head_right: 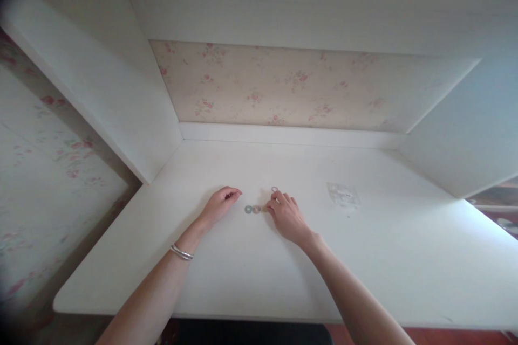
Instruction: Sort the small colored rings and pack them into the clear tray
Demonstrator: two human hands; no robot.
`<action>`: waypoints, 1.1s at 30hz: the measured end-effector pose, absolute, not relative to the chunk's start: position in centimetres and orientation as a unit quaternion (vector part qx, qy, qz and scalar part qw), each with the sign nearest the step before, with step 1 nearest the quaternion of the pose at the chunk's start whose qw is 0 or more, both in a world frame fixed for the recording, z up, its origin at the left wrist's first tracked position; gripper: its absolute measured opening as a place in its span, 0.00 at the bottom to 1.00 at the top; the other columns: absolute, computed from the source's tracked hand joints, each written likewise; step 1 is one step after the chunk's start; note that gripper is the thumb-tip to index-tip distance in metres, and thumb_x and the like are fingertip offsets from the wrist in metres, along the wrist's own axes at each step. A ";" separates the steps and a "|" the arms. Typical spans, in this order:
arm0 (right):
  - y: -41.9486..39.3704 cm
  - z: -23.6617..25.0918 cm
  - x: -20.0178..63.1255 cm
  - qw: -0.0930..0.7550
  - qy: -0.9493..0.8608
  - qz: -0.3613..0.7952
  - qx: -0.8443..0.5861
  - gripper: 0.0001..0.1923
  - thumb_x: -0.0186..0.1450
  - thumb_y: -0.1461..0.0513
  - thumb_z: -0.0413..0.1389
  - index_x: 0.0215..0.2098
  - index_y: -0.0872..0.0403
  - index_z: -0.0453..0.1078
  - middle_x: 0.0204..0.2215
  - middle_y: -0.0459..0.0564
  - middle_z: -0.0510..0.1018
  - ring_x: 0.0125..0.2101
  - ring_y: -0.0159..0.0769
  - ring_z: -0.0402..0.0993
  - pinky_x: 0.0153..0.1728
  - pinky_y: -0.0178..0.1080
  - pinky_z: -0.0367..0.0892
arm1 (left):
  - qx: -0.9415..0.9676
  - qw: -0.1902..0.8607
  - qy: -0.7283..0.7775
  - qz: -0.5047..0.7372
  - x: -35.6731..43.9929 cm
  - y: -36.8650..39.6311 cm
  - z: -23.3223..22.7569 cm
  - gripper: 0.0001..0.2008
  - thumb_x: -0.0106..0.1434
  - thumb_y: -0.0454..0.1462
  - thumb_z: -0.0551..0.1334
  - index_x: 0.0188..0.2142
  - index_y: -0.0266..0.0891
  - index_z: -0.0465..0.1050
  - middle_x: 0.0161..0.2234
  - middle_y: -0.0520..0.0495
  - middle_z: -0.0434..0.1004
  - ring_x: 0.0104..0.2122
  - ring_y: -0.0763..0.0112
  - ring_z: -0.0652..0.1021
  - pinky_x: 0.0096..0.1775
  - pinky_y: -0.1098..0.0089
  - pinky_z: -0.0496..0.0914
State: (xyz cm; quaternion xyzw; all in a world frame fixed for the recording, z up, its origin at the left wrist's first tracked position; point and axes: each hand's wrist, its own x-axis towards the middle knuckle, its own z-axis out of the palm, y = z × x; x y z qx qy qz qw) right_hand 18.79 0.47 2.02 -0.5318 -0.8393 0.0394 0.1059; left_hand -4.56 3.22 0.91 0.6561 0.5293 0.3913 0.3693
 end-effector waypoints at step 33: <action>2.1 0.4 22.8 0.448 -0.543 0.280 -0.653 0.20 0.60 0.47 0.48 0.32 0.52 0.74 0.14 0.39 0.60 0.18 0.29 0.56 0.21 0.32 0.50 | 0.795 0.247 0.491 0.257 5.7 8.1 1.8 0.06 0.56 0.41 0.62 0.32 0.45 0.76 0.38 0.47 0.71 0.32 0.69 0.76 0.43 0.68 0.68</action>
